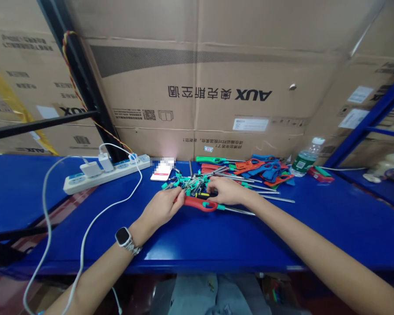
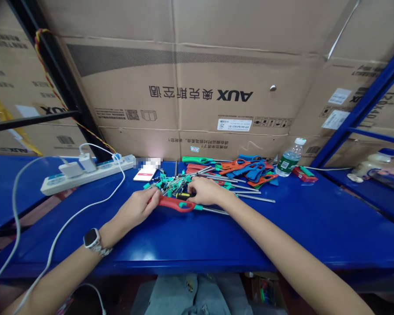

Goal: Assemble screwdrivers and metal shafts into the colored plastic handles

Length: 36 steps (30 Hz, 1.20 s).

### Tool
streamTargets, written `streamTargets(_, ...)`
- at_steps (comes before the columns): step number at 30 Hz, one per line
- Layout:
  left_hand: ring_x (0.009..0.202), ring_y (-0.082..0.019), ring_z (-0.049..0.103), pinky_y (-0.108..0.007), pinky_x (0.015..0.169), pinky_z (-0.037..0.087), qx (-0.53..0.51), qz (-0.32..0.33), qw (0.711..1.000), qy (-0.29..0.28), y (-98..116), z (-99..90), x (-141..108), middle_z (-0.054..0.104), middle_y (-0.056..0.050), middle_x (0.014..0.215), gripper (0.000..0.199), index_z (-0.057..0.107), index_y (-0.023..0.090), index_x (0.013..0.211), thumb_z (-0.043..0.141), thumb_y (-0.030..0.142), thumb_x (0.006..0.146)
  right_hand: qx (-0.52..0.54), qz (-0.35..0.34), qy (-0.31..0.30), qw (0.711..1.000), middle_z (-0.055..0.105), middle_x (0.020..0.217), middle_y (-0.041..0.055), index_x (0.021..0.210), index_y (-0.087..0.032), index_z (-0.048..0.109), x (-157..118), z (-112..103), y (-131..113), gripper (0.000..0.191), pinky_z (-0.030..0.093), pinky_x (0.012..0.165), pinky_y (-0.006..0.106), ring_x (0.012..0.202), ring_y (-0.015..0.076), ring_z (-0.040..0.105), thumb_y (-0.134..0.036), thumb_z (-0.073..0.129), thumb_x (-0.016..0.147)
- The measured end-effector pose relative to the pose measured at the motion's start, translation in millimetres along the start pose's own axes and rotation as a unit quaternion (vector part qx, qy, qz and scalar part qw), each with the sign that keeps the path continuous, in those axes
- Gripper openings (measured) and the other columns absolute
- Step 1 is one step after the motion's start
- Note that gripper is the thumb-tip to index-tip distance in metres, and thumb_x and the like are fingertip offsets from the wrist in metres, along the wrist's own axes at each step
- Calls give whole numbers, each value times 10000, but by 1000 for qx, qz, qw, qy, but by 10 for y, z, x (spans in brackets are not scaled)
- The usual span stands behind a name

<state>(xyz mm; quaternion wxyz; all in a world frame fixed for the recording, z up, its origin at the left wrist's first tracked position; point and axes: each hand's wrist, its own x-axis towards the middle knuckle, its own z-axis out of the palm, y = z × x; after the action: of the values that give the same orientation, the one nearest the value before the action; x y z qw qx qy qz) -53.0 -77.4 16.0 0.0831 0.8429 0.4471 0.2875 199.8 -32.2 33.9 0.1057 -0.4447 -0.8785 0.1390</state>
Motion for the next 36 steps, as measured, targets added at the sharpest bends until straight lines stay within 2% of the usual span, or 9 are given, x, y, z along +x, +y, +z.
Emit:
streamTargets(3, 568, -187, 558, -304, 578, 380, 14, -14, 1000, -8, 24, 65, 30, 593, -19, 658, 356, 487, 229, 743, 349, 399, 1023, -3, 18, 18, 1000, 704, 822, 40, 848, -205, 675, 33, -143, -5, 153, 404, 633, 286, 722, 191, 618, -355, 707, 843)
streamTargets(6, 618, -215, 615, -300, 576, 395, 24, -9, 999, -33, 47, 167, 106, 628, -33, 704, 336, 512, 229, 806, 381, 441, 1031, 72, 28, 97, 992, 693, 768, 20, 919, -213, 605, 18, -308, 43, 161, 406, 610, 283, 668, 179, 608, -374, 607, 918)
streamTargets(8, 664, -231, 645, -299, 586, 417, 27, 12, 998, -59, 80, 259, 187, 650, -43, 749, 329, 529, 223, 860, 422, 489, 1023, 158, 33, 151, 975, 679, 729, -3, 950, -224, 552, 0, -378, 59, 182, 414, 602, 274, 635, 165, 596, -406, 570, 941)
streamTargets(14, 764, -260, 675, -320, 642, 473, 50, 76, 989, -114, 223, 496, 374, 681, -88, 887, 365, 566, 200, 955, 497, 557, 991, 408, 4, 253, 877, 659, 682, -60, 951, -253, 456, 8, -306, -25, 338, 337, 411, 220, 396, 88, 468, -534, 630, 877)
streamTargets(18, 808, -271, 671, -340, 671, 486, 58, 75, 988, -125, 243, 540, 368, 679, -116, 969, 380, 585, 176, 1068, 523, 541, 982, 495, -11, 302, 815, 676, 704, -54, 942, -256, 445, 71, -139, -98, 428, 323, 364, 212, 352, 68, 445, -589, 683, 821)
streamTargets(20, 776, -245, 654, -328, 661, 475, 30, 67, 990, -123, 218, 540, 354, 669, -98, 951, 363, 587, 173, 1083, 557, 516, 969, 509, -9, 321, 798, 675, 703, -51, 951, -257, 447, 89, -45, -128, 427, 338, 366, 212, 362, 69, 452, -564, 708, 811)
streamTargets(28, 671, -167, 545, -297, 621, 414, -78, 65, 988, -114, 115, 527, 353, 592, -20, 795, 238, 627, 181, 943, 601, 417, 948, 468, -34, 322, 822, 688, 773, -4, 1045, -251, 452, 31, 259, -194, 363, 452, 464, 261, 495, 122, 560, -429, 704, 854)
streamTargets(32, 668, -160, 554, -299, 636, 433, -131, 54, 984, -109, 103, 526, 348, 612, -17, 809, 235, 656, 179, 1037, 606, 387, 940, 396, -38, 347, 849, 697, 812, 18, 1133, -253, 471, 24, 312, -185, 349, 479, 508, 296, 543, 143, 576, -435, 663, 905)
streamTargets(36, 695, -167, 565, -300, 644, 444, -132, 53, 985, -96, 80, 528, 349, 616, -27, 831, 231, 673, 179, 962, 639, 403, 916, 372, -36, 357, 856, 697, 831, 26, 1181, -260, 470, 22, 315, -165, 362, 493, 515, 317, 543, 151, 576, -445, 644, 923)
